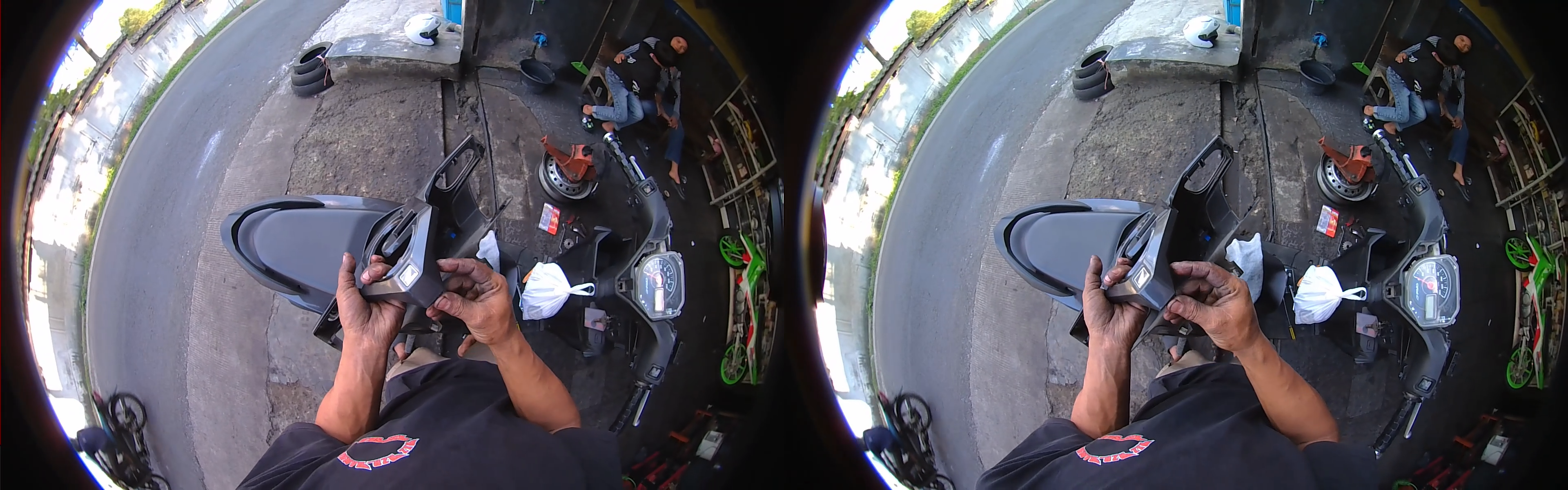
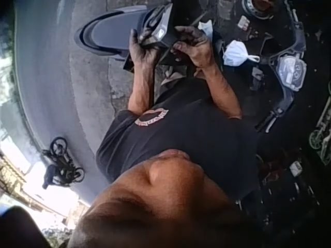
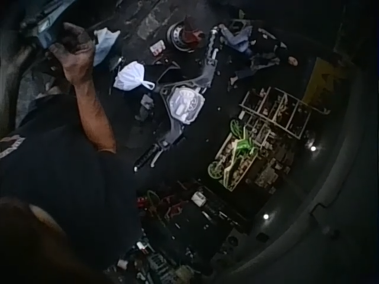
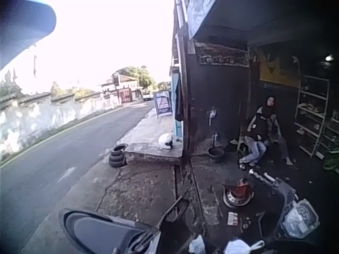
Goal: Repairing the front handlebar cover and instrument cluster of a Honda motorcycle.
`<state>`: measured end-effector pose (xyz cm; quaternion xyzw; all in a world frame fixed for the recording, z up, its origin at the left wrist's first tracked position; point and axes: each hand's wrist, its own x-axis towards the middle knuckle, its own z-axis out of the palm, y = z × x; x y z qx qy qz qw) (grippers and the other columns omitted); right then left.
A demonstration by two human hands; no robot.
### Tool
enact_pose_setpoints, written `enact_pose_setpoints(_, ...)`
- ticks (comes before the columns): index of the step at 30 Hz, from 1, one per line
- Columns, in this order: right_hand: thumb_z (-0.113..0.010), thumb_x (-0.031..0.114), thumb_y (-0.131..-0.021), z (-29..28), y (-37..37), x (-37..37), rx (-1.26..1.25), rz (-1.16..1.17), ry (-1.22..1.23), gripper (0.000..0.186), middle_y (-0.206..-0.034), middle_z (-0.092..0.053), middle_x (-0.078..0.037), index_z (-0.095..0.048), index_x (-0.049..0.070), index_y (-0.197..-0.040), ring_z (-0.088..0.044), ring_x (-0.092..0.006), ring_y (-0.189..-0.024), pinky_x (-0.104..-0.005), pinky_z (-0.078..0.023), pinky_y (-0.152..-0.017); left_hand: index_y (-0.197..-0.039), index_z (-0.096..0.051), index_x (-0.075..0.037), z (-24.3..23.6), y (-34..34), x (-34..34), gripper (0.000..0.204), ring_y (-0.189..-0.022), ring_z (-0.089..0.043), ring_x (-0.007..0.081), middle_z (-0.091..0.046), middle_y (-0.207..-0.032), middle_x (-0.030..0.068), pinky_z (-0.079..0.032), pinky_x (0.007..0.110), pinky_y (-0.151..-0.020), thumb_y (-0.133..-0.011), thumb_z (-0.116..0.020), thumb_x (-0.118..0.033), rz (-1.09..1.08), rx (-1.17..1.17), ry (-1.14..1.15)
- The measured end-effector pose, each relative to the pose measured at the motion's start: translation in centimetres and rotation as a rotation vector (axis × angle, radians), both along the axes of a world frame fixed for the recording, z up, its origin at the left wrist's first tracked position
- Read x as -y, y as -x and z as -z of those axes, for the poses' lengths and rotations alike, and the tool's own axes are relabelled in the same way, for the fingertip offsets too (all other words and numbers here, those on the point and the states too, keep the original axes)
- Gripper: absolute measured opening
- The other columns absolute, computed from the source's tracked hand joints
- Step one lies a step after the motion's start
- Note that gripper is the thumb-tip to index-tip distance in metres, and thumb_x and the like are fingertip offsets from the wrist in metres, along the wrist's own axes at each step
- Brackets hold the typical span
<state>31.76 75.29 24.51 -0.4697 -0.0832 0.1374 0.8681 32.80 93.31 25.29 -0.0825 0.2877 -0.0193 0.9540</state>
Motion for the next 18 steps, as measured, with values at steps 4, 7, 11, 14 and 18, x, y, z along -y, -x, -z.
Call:
enact_pose_setpoints(4, -0.071, -0.002, -0.087, 0.7, -0.1, 0.9, 0.131, -0.045, -0.019, 0.041, -0.096, -0.072, -0.014, -0.057, -0.003, -0.126, -0.072, -0.0194, -0.087, -0.0316, -0.061, -0.08, -0.097, -0.049, -0.002, -0.4, 0.5, 0.9, 0.032, -0.061, -0.051, 0.0053, -0.045, -0.064, -0.0055, -0.053, 0.024, -0.071, -0.098, -0.063, -0.031, 0.033, -0.063, -0.031)
enact_pose_setpoints(7, -0.071, -0.001, -0.087, 0.9, 0.7, 1.2, 0.144, -0.073, -0.002, 0.042, -0.097, -0.072, -0.016, -0.056, -0.004, -0.126, -0.072, -0.0205, -0.09, -0.0322, -0.061, -0.082, -0.098, -0.05, -0.002, -1.6, 0.7, 0.7, 0.037, -0.064, -0.052, 0.0064, -0.047, -0.066, -0.0036, -0.053, 0.025, -0.072, -0.096, -0.066, -0.035, 0.07, 0.004, 0.0)
enact_pose_setpoints(11, -0.067, -0.001, -0.091, -1.3, 2.1, 0.6, 0.087, -0.067, -0.018, 0.035, -0.098, -0.072, -0.016, -0.057, -0.006, -0.124, -0.072, -0.0218, -0.091, -0.0323, -0.061, -0.083, -0.1, -0.05, -0.001, -1.8, 0.4, -0.2, 0.044, -0.066, -0.053, 0.0086, -0.048, -0.069, -0.0017, -0.053, 0.026, -0.074, -0.093, -0.07, -0.04, 0.12, 0.072, 0.063)
enact_pose_setpoints(14, -0.064, 0.003, -0.094, -1.7, 2.9, -0.2, 0.008, -0.028, -0.066, 0.029, -0.098, -0.072, -0.016, -0.059, -0.006, -0.121, -0.073, -0.022, -0.087, -0.0321, -0.061, -0.079, -0.101, -0.05, 0.0, -2.0, 0.2, -0.5, 0.046, -0.066, -0.052, 0.0094, -0.047, -0.069, -0.0014, -0.053, 0.027, -0.075, -0.092, -0.07, -0.04, 0.16, 0.056, 0.02)
enact_pose_setpoints(18, -0.064, 0.009, -0.096, -2.2, 4.6, -1.1, -0.113, 0.097, -0.003, 0.023, -0.094, -0.073, -0.016, -0.063, -0.005, -0.113, -0.073, -0.0191, -0.077, -0.0297, -0.061, -0.068, -0.101, -0.051, 0.001, -1.8, -0.5, -0.9, 0.047, -0.067, -0.052, 0.0102, -0.048, -0.069, -0.001, -0.052, 0.026, -0.074, -0.092, -0.07, -0.042, 0.287, 0.059, 0.043)
